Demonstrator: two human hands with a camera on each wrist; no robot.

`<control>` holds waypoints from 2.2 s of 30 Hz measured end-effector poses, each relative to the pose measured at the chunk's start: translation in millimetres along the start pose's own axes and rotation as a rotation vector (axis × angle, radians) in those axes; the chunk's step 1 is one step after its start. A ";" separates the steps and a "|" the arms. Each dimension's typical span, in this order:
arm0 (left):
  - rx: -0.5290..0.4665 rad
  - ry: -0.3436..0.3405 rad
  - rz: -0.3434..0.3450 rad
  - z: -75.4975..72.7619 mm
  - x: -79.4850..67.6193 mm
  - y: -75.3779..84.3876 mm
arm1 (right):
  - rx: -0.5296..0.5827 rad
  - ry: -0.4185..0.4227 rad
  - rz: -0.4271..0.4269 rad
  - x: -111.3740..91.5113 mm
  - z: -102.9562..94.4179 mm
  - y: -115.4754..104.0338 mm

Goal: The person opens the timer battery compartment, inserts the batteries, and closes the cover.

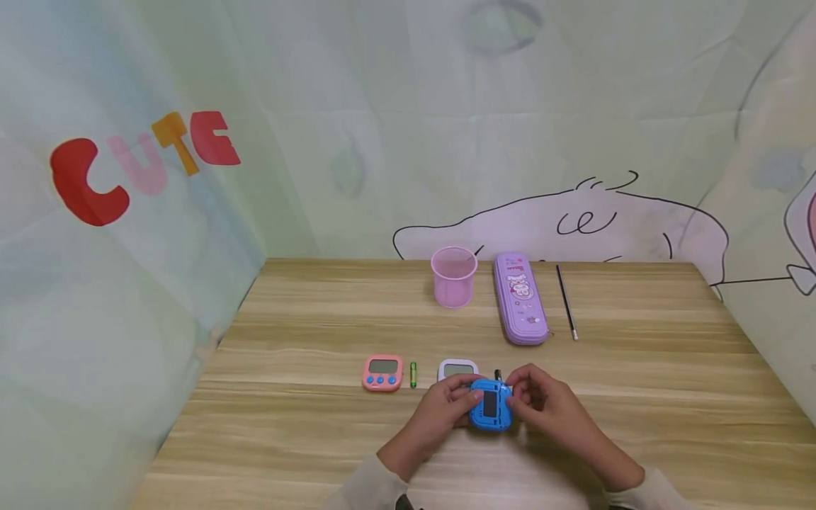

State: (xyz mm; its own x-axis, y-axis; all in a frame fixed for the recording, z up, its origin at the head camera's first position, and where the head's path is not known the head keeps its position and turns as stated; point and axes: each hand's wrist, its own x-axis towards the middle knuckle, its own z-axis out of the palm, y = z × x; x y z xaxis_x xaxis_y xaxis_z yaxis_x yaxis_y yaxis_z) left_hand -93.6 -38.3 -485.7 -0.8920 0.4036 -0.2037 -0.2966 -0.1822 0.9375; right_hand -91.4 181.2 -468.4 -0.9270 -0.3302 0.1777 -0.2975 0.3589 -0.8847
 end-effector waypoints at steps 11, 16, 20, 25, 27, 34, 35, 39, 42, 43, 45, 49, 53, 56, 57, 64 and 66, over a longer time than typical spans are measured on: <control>0.029 0.007 -0.007 -0.5 0.9 0.3 | 0.024 -0.017 0.013 -1.0 1.4 -0.4; 0.042 0.010 -0.004 -0.3 0.6 1.1 | 0.029 -0.031 0.034 -2.2 1.1 -2.5; 0.046 0.012 -0.004 -0.3 0.6 1.2 | 0.028 -0.029 0.036 -2.5 1.6 -2.8; 0.050 0.013 0.001 0.1 1.0 1.0 | 0.014 -0.017 0.050 -2.4 2.8 -1.5; 0.051 0.015 0.000 0.4 0.8 0.9 | 0.001 -0.015 0.049 -2.7 3.2 -1.6; 0.048 0.015 -0.005 0.7 -0.1 1.2 | -0.024 -0.017 0.036 -2.6 4.6 -3.2; 0.047 0.015 -0.006 0.7 -0.2 1.5 | -0.022 -0.016 0.035 -2.3 4.8 -3.1; 0.041 0.019 -0.010 0.7 -0.3 2.0 | -0.013 -0.016 0.022 -2.1 5.6 -1.7; 0.033 0.021 -0.012 1.1 -0.2 1.5 | -0.005 -0.015 0.012 -3.0 5.9 -0.7; 0.028 0.021 -0.012 1.2 -0.1 1.1 | -0.001 -0.017 0.006 -3.5 5.6 0.0; 0.021 0.020 -0.010 1.4 0.1 0.6 | 0.012 -0.016 0.009 -4.0 4.6 1.2; 0.015 0.018 -0.007 1.8 0.0 0.9 | 0.031 -0.013 0.016 -3.7 2.0 5.4; 0.017 0.018 -0.007 1.7 -0.2 1.8 | 0.056 -0.028 0.032 -1.9 0.3 9.6; 0.019 0.020 -0.006 1.5 -0.4 2.5 | 0.124 -0.074 0.046 -0.2 -1.4 13.2; 0.018 0.022 -0.007 1.4 -0.4 2.7 | 0.153 -0.094 0.047 0.3 -2.0 14.4; 0.013 0.021 -0.016 2.3 -0.8 2.9 | 0.266 -0.199 0.063 -0.9 -6.8 23.6; 0.013 0.018 -0.016 2.5 -0.9 2.7 | 0.279 -0.215 0.078 -0.9 -8.4 24.9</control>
State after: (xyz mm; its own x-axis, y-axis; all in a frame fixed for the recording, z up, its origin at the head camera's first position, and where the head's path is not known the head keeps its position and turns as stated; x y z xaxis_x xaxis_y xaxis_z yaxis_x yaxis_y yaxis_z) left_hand -92.7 -36.9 -482.2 -0.8932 0.3902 -0.2237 -0.3066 -0.1644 0.9375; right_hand -99.9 197.8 -486.9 -0.8663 -0.4982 0.0370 -0.1266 0.1473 -0.9810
